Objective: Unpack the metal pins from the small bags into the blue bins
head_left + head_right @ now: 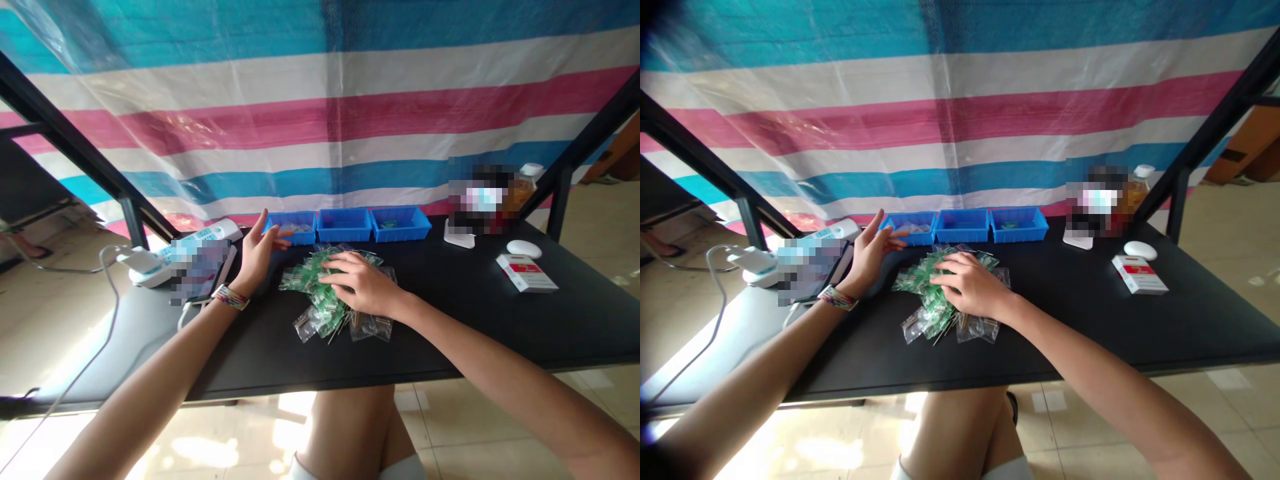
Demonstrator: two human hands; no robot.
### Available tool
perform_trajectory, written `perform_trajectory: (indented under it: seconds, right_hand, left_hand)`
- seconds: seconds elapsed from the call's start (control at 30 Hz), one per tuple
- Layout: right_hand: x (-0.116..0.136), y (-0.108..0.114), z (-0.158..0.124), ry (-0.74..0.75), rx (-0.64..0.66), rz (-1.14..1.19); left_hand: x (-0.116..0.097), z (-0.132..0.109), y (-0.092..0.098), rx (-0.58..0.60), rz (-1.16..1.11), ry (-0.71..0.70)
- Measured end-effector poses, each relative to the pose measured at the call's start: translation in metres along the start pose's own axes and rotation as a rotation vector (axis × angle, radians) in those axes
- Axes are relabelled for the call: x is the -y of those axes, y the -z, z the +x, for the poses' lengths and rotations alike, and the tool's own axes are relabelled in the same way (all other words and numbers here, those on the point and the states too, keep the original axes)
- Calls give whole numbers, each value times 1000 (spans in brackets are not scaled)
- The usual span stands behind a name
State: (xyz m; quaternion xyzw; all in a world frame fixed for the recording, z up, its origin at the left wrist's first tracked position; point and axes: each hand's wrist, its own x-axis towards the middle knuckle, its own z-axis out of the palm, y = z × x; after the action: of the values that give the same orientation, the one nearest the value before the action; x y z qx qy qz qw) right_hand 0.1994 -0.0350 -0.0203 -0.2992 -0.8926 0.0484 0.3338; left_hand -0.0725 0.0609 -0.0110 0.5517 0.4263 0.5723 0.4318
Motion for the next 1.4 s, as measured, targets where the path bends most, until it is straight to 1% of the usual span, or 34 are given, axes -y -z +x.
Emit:
perform_trajectory:
  seconds: [0.1, 0.17, 0.23, 0.3, 0.33, 0.4, 0.47, 0.5, 0.57, 0.6, 0.67, 0.73, 0.8, 0.87, 0.97, 1.03, 1.1, 1.17, 1.2, 1.3, 1.33, 1.4]
  right_hand:
    - [-1, 1, 2, -13, -87, 121]
    - [-2, 2, 4, -83, -171, 238]
    - [-2, 3, 5, -233, -263, 389]
    - [-2, 6, 8, -407, -324, 622]
    - [-2, 8, 9, -477, -340, 767]
    - [0, 11, 12, -554, -343, 1060]
    - [1, 13, 14, -572, -314, 1264]
    - [2, 13, 14, -573, -286, 1314]
    - [2, 12, 12, -563, -213, 1301]
    - [2, 11, 11, -552, -188, 1222]
    - [1, 8, 7, -494, -181, 917]
    - [2, 7, 3, -375, -192, 516]
    - [3, 9, 1, -228, -184, 182]
    - [5, 12, 0, -106, -177, -9]
    - [9, 18, 2, -13, -239, -117]
    - [11, 20, 3, -23, -271, -99]
    - [12, 20, 4, -84, -281, 10]
    - [11, 16, 6, -190, -297, 213]
    - [10, 13, 7, -266, -321, 340]
    - [5, 6, 11, -528, -394, 737]
    - [4, 5, 13, -598, -403, 854]
    - [3, 5, 15, -682, -387, 1047]
  left_hand:
    - [-5, -9, -5, 97, 125, -117]
    - [-9, -17, -10, 163, 229, -240]
    - [-15, -27, -16, 220, 352, -412]
    - [-20, -36, -22, 263, 504, -612]
    - [-23, -40, -24, 293, 582, -695]
    - [-28, -46, -28, 350, 707, -818]
    - [-30, -50, -30, 380, 764, -882]
    - [-31, -51, -31, 383, 758, -893]
    - [-31, -52, -30, 385, 688, -841]
    - [-31, -52, -30, 380, 629, -767]
    - [-32, -52, -31, 359, 483, -542]
    - [-33, -52, -33, 345, 320, -311]
    - [-36, -52, -36, 355, 168, -160]
    - [-40, -52, -39, 371, 65, -79]
    - [-43, -53, -42, 423, 18, -10]
    - [-43, -55, -41, 477, 27, 5]
    - [-39, -56, -39, 525, 55, -4]
    - [-34, -57, -37, 515, 125, -81]
    - [-31, -57, -36, 485, 184, -159]
    - [-26, -56, -32, 329, 435, -517]
    - [-26, -55, -31, 299, 526, -633]
    - [-30, -55, -30, 312, 682, -813]
